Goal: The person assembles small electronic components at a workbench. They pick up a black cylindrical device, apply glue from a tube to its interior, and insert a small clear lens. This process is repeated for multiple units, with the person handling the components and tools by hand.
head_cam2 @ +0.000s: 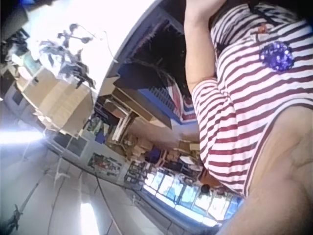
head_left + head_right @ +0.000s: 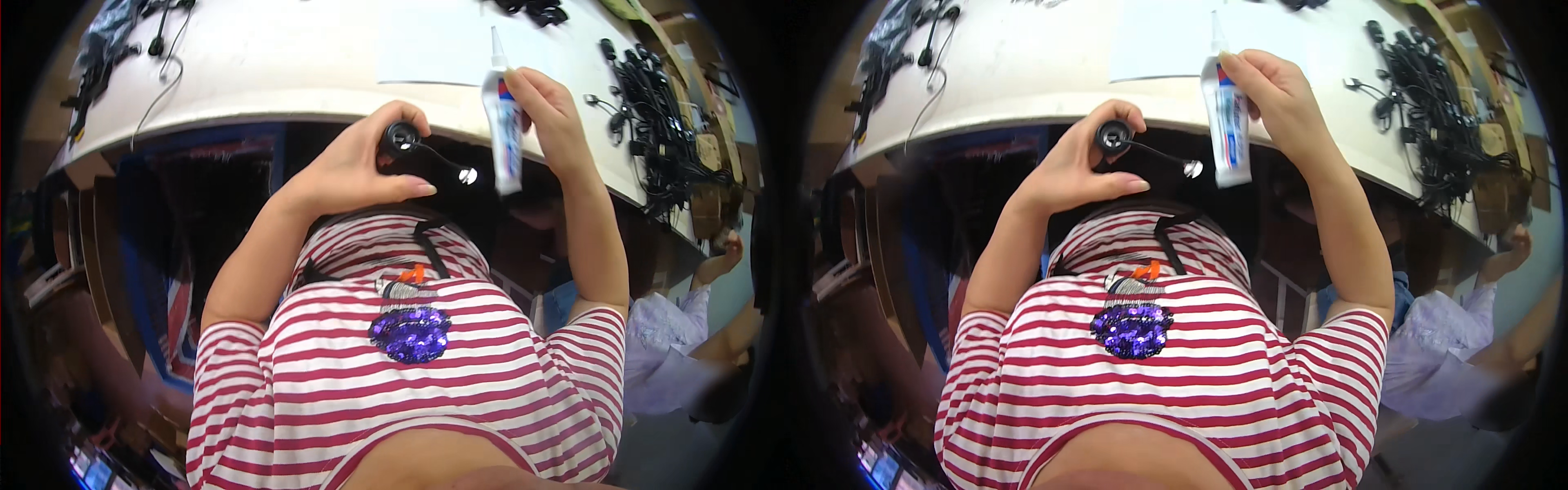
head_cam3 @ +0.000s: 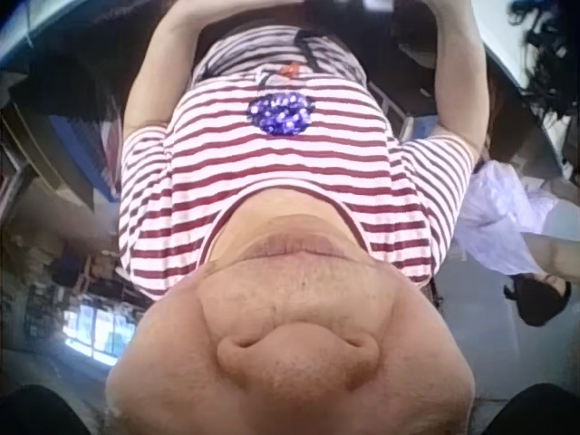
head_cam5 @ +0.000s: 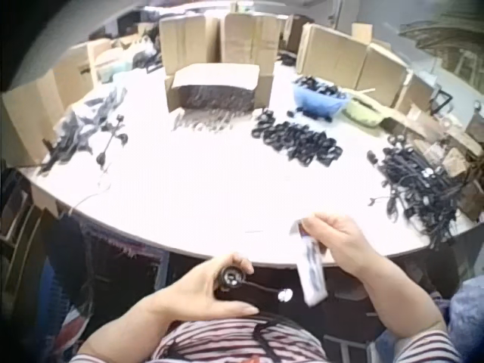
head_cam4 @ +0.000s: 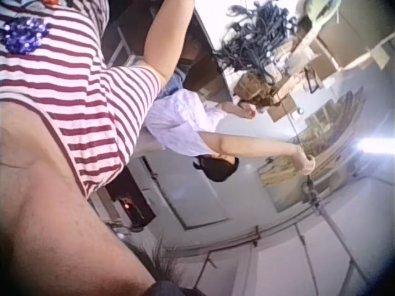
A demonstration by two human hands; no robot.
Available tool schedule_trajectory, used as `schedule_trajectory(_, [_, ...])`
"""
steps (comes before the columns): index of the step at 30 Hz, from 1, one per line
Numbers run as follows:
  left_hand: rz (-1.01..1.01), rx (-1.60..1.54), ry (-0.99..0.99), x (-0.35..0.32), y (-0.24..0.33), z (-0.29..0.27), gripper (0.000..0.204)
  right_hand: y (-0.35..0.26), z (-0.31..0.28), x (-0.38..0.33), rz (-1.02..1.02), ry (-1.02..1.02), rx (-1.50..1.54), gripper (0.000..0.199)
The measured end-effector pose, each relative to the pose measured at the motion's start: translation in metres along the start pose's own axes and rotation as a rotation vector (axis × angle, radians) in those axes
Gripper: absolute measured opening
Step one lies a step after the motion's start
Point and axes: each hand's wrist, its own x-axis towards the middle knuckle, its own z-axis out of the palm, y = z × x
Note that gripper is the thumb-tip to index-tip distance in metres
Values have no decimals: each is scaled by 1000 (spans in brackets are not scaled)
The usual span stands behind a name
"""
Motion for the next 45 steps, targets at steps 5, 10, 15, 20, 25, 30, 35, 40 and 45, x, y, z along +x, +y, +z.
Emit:
schedule_trajectory(5, [-59, -311, -54, 7, 10, -1, 38, 44, -32, 38, 35, 140, -372, 32])
schedule_trajectory(10, [89, -275, 57, 9, 16, 3, 38, 18, -14, 34, -86, 295, -959, 33])
schedule_trajectory(15, [193, -327, 82, 7, 20, -7, 50, -30, 16, -34, 13, -276, -207, 29])
schedule_trajectory(20, [260, -469, 56, 12, 26, -4, 55, 45, 79, -41, 115, -350, -207, 35])
schedule_trajectory(25, [308, -365, 94, 16, 26, -2, 49, 104, 110, -15, 395, -657, 274, 54])
schedule_trajectory(30, [301, -363, 161, 15, 28, -6, 46, 126, 113, -14, 243, -663, 64, 27])
schedule_trajectory(35, [282, -378, 184, 16, 35, -5, 44, 142, 109, -13, 163, -570, -305, 22])
schedule_trajectory(40, [259, -328, 170, 13, 36, -4, 44, 118, 122, -21, 190, -545, 137, 21])
schedule_trajectory(45, [262, -317, 179, 6, 38, -2, 43, 113, 125, -21, 238, -556, -37, 26])
